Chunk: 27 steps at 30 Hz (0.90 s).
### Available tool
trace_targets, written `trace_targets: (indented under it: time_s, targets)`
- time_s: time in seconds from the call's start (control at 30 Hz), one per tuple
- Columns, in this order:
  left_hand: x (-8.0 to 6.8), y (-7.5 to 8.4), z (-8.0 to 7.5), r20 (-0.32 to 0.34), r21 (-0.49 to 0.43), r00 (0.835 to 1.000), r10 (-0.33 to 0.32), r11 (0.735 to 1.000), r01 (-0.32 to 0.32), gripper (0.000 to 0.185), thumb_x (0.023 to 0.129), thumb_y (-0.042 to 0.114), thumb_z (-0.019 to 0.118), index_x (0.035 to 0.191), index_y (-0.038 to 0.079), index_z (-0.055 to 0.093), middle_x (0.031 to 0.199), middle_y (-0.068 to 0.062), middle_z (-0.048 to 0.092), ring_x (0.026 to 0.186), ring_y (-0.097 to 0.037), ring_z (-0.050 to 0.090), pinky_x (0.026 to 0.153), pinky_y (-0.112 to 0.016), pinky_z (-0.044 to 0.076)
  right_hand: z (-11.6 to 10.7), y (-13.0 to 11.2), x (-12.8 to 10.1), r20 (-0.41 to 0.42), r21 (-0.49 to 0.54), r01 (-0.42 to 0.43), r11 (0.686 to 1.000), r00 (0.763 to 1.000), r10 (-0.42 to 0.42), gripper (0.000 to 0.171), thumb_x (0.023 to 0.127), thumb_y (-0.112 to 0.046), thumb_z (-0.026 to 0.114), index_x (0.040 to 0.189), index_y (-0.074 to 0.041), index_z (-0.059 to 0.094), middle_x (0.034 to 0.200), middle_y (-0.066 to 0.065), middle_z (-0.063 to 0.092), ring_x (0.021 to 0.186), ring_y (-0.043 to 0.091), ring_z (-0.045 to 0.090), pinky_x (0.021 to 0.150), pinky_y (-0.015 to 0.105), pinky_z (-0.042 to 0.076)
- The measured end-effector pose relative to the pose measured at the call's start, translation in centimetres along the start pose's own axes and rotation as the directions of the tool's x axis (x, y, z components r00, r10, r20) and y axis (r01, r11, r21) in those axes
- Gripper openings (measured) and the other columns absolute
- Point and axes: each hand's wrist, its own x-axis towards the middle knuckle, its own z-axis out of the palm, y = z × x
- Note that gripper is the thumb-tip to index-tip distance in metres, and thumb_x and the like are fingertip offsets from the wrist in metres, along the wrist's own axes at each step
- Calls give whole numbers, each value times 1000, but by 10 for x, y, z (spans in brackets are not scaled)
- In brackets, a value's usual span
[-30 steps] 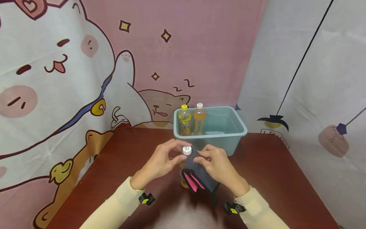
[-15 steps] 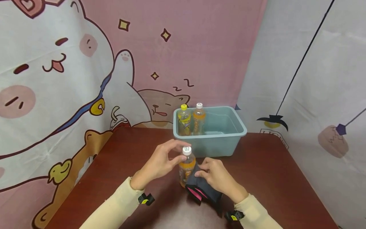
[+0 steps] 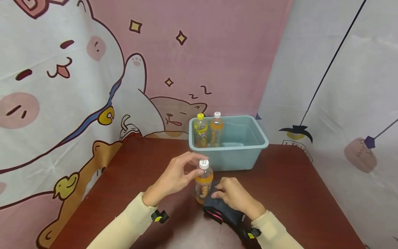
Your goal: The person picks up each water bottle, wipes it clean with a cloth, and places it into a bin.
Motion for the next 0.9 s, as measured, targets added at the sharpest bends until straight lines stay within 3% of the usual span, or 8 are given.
trace_targets:
  time_s: [0.23,0.4,0.63,0.9]
  targets:
    - [2,-2,1,3,-10,1000,4,1000,-4,43,105,12,89,145,23,78,138,-1,79,118,-21,80,95,-47,71,0,2,-2,-9,27,-13,1000,1000,14,29,100,-22,93,122,-4,91,91,-6,72,71,-2,56,63,21,51]
    - [1,-3,-1,0,5,1000,9,1000,-9,43,105,12,89,146,21,78,138,0,80,118,-19,81,94,-37,69,4,3,0,-34,29,16,999,999,-15,22,100,-22,93,117,-8,93,89,-8,71,71,-3,55,64,20,50]
    - [2,-6,1,9,-6,1000,16,1000,-16,44,105,12,89,146,23,78,138,0,80,118,-19,81,95,-49,71,4,6,-3,-81,60,38,997,996,-33,17,101,-19,91,116,-10,94,90,-8,69,72,-3,54,65,20,49]
    - [4,-4,1,11,13,1000,20,1000,-20,43,105,14,89,146,23,78,137,1,80,118,-18,80,90,-34,66,-14,-9,-3,-208,101,36,994,978,-14,9,101,-18,90,110,-17,94,91,-10,72,68,1,52,60,23,48]
